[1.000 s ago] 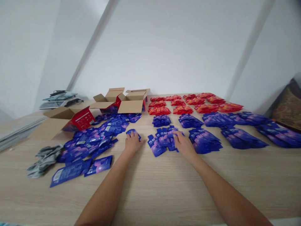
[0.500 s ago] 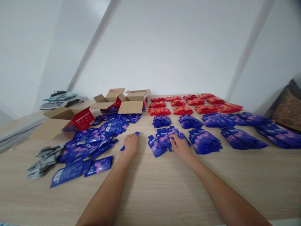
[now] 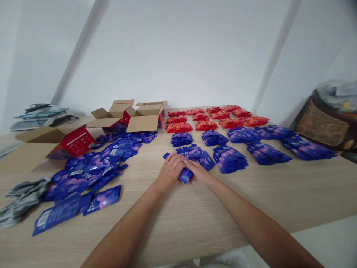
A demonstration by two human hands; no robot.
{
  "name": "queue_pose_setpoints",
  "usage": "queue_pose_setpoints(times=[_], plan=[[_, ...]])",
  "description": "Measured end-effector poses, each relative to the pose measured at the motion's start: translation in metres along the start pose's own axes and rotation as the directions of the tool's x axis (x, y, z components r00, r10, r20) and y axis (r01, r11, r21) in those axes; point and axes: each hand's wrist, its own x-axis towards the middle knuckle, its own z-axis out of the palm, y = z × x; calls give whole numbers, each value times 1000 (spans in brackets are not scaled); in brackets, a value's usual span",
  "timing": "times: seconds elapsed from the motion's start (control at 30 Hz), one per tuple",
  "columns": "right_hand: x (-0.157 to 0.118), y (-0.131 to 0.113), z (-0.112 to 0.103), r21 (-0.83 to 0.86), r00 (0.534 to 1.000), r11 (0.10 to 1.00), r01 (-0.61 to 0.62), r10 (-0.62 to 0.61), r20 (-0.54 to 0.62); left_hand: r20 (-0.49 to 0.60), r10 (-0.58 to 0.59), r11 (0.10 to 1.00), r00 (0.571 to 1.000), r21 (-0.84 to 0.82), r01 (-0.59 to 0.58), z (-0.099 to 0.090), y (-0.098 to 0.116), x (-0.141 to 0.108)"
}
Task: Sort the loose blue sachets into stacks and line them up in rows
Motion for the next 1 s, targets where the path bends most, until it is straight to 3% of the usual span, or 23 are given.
queue_pose_setpoints(times=[0.07, 0.13, 0.2, 0.23, 0.27, 0.33, 0.4, 0.43, 0.5, 0.6, 0.73, 0.9, 1.0], plan=[[0, 1, 0, -4, 1000, 1000, -4, 4, -12, -69, -77, 997, 995, -4, 77, 4, 4, 0], [3, 2, -3, -51, 1000, 999, 5, -5, -6, -188, -251, 968, 950, -51, 246, 8, 1, 0], [6, 3, -6, -149, 998, 988, 40, -46, -35, -278, -469, 881, 839, -212, 422, 15, -4, 2], [7, 3, -8, -218, 994, 974, 67, -85, -72, -271, -584, 802, 765, -343, 490, 20, -7, 3], [8, 2, -9, -298, 983, 950, 97, -138, -117, -209, -693, 684, 689, -491, 539, 25, -8, 4], [8, 1, -12, -464, 937, 871, 162, -283, -204, 92, -822, 341, 563, -712, 614, 34, -6, 8], [6, -1, -14, -590, 883, 782, 201, -405, -236, 446, -731, 36, 517, -731, 681, 40, 1, 10], [5, -1, -15, -630, 867, 749, 206, -438, -238, 561, -645, -39, 520, -703, 710, 41, 6, 11], [3, -2, -16, -668, 857, 716, 201, -459, -233, 650, -520, -76, 554, -681, 728, 41, 16, 12], [3, 0, -15, -630, 893, 752, 195, -402, -204, 607, -515, -72, 606, -735, 675, 38, 23, 12], [8, 5, -13, -417, 964, 892, 175, -241, -112, 566, -503, -95, 653, -787, 609, 34, 17, 11], [18, 12, -16, -256, 966, 946, 200, -234, -107, 650, -350, -237, 675, -758, 607, 26, 11, 9], [20, 11, -20, -230, 979, 957, 174, -193, -64, 650, -339, -251, 680, -759, 601, 23, 10, 8]])
